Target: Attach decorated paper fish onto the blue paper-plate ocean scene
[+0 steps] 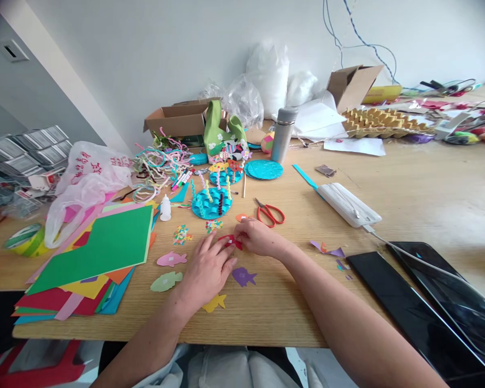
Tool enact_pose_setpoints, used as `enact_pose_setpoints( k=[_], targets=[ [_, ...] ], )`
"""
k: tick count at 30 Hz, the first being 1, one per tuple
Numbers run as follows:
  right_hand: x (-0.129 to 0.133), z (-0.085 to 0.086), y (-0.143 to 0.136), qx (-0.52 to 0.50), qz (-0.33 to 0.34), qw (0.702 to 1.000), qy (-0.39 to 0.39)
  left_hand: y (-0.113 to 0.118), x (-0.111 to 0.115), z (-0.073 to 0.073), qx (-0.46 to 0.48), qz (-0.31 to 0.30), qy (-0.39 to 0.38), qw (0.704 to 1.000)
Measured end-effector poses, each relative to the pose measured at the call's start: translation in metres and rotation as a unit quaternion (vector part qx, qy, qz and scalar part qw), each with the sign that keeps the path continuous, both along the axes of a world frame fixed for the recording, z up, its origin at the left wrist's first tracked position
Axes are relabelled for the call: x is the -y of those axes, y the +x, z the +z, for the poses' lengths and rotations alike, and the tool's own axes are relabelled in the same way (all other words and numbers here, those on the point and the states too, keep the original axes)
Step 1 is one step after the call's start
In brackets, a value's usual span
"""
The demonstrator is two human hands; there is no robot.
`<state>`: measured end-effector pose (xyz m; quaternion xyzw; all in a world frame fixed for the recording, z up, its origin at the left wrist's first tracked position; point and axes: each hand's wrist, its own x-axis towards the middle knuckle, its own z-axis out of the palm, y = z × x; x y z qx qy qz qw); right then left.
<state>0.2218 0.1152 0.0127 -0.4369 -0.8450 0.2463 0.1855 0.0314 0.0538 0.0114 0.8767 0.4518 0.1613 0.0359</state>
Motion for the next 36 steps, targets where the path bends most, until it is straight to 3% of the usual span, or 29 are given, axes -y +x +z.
enact_pose_setpoints(
  k=[36],
  targets=[
    [0.0004, -0.0016, -0.0028, 0.005, -0.017, 1.0, -0.017, 0.0007, 0.0004, -0.0023, -0.024, 0.004, -0.015, 1.0]
  ],
)
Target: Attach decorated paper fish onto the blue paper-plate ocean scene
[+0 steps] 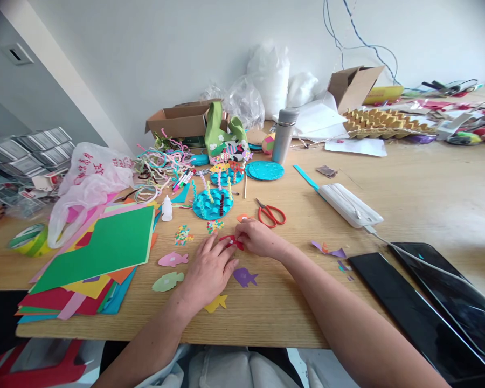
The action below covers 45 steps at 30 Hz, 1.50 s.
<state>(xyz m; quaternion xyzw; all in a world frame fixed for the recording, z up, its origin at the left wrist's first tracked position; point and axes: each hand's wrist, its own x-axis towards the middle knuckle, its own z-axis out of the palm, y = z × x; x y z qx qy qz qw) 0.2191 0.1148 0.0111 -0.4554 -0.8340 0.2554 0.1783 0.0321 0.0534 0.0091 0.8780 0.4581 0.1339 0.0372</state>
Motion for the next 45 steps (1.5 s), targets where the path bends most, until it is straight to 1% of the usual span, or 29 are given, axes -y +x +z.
enact_pose_setpoints(
  k=[17, 25, 33, 39, 45],
  targets=[
    [0.0013, -0.0001, -0.0021, 0.013, -0.004, 1.0, 0.023, -0.0001, 0.0001, 0.0007, 0.006, -0.005, 0.004, 1.0],
    [-0.0001, -0.0048, -0.001, 0.007, -0.003, 1.0, 0.012, 0.0003, 0.0005, 0.0025, 0.001, -0.004, -0.003, 1.0],
    [-0.0002, -0.0033, -0.0019, 0.007, -0.004, 1.0, -0.005, 0.0005, 0.0011, 0.0002, -0.008, 0.002, 0.006, 1.0],
    [-0.0012, -0.0073, -0.0011, 0.001, -0.006, 1.0, 0.003, 0.002, 0.0026, 0.0021, -0.012, 0.001, 0.004, 1.0],
    [-0.0019, -0.0078, -0.0019, -0.001, -0.011, 1.0, -0.011, 0.0027, 0.0039, 0.0046, -0.021, 0.003, -0.003, 1.0]
  ],
)
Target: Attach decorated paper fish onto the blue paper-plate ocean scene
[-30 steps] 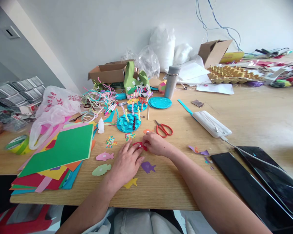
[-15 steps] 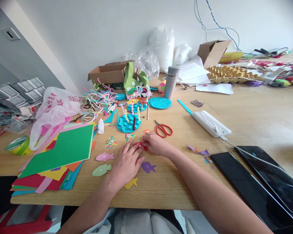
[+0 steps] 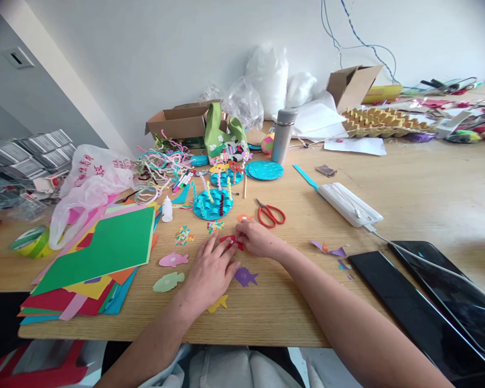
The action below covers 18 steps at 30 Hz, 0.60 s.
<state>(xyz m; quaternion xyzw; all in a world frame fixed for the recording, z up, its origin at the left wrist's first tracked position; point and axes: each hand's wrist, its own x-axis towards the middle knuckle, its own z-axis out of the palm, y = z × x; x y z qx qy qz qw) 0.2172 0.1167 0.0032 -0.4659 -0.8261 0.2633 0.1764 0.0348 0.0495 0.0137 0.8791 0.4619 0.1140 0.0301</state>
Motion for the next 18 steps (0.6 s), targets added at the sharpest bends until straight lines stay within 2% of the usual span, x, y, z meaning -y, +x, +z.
enact_pose_setpoints(
  k=[18],
  targets=[
    [-0.0009, -0.0014, -0.0005, -0.014, -0.009, 1.0, -0.009, -0.0008, -0.0004, -0.0013, 0.0, 0.0, 0.002, 1.0]
  ],
)
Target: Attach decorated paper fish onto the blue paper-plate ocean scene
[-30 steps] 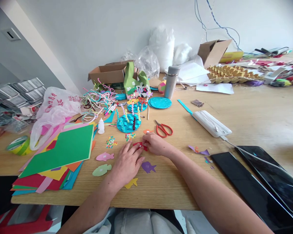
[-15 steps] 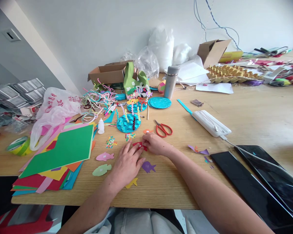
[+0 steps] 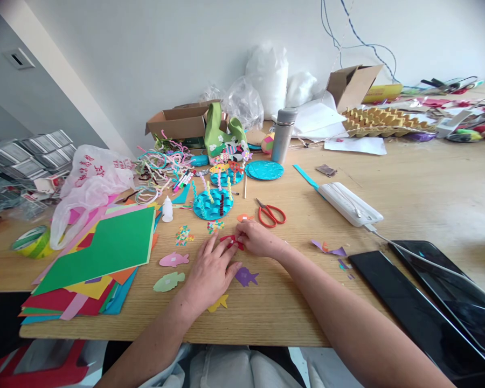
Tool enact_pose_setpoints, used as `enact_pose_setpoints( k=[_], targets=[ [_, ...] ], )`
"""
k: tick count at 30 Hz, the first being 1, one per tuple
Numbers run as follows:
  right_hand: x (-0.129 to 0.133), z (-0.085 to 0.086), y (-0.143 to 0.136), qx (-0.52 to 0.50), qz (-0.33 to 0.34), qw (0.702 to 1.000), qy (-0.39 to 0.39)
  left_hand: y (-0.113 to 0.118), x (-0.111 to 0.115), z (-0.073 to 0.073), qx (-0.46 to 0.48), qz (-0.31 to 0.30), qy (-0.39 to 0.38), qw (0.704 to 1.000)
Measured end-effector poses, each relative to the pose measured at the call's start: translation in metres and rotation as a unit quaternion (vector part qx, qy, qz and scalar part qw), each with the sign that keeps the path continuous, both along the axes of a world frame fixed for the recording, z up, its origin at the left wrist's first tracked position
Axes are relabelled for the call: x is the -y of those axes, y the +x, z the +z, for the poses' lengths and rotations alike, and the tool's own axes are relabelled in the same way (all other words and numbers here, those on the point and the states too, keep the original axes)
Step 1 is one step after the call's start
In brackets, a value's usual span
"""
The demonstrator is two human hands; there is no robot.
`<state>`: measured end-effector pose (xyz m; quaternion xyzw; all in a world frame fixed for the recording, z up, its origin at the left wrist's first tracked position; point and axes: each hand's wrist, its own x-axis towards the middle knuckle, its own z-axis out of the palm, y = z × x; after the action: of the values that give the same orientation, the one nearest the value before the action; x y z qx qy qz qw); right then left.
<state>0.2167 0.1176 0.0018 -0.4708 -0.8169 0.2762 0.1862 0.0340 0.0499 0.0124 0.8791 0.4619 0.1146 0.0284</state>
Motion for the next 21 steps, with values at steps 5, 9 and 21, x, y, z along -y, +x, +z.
enact_pose_setpoints(
  k=[5, 9, 21],
  targets=[
    [0.0002, -0.0001, -0.0003, -0.005, -0.004, 1.0, -0.006, -0.0001, 0.0, -0.0002, 0.003, -0.001, 0.001, 1.0],
    [0.0006, 0.0011, -0.0009, -0.008, -0.005, 1.0, -0.011, -0.0002, 0.0001, 0.0, -0.003, 0.0, -0.002, 1.0],
    [0.0006, 0.0011, -0.0017, -0.014, -0.007, 1.0, -0.017, -0.0002, 0.0001, -0.0006, 0.003, -0.001, -0.002, 1.0]
  ],
)
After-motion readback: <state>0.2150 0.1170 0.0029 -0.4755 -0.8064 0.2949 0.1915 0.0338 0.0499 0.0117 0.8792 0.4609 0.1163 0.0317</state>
